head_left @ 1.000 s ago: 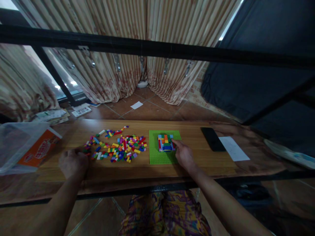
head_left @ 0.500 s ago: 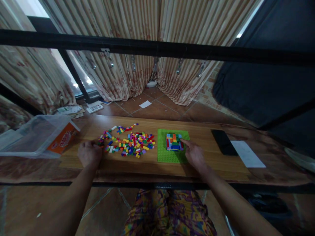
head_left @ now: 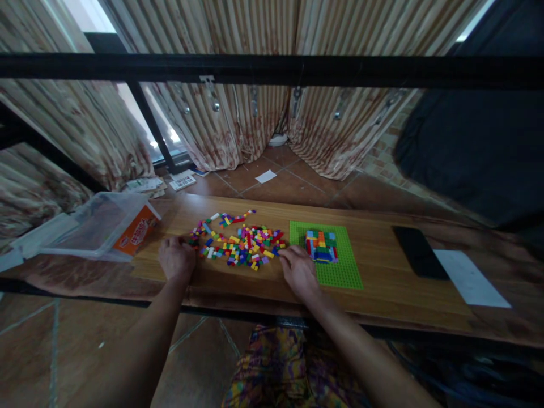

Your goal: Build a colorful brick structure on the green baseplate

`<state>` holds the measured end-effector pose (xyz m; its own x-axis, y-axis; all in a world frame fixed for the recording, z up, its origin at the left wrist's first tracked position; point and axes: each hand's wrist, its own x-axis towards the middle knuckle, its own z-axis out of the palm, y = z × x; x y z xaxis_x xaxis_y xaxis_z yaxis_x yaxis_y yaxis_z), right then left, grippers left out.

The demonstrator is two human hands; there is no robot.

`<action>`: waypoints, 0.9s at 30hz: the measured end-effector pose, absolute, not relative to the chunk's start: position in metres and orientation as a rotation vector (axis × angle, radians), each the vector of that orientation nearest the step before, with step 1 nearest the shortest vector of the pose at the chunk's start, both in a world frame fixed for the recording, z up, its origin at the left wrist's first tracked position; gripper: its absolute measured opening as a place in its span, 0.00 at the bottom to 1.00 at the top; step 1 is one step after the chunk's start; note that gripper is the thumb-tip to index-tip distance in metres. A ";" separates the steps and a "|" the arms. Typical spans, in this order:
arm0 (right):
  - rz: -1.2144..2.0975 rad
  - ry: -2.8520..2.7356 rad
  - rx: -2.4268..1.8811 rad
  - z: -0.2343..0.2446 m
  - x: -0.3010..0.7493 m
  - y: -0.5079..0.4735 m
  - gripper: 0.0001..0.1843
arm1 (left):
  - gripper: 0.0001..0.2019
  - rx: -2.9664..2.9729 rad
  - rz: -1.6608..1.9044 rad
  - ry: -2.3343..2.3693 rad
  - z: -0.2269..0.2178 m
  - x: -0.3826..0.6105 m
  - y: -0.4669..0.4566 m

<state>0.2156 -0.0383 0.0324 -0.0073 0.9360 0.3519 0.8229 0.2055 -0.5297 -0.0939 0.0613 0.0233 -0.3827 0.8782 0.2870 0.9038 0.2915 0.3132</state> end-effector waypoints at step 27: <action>0.509 -1.596 -1.578 0.059 0.239 -0.052 0.06 | 0.16 -1.701 -0.611 -2.514 0.027 -0.093 0.061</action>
<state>0.2392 -0.0516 0.0594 0.1168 0.9575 0.2639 0.6281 0.1346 -0.7664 -0.0930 0.0608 0.0268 -0.3956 0.8829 0.2531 0.9005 0.3187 0.2957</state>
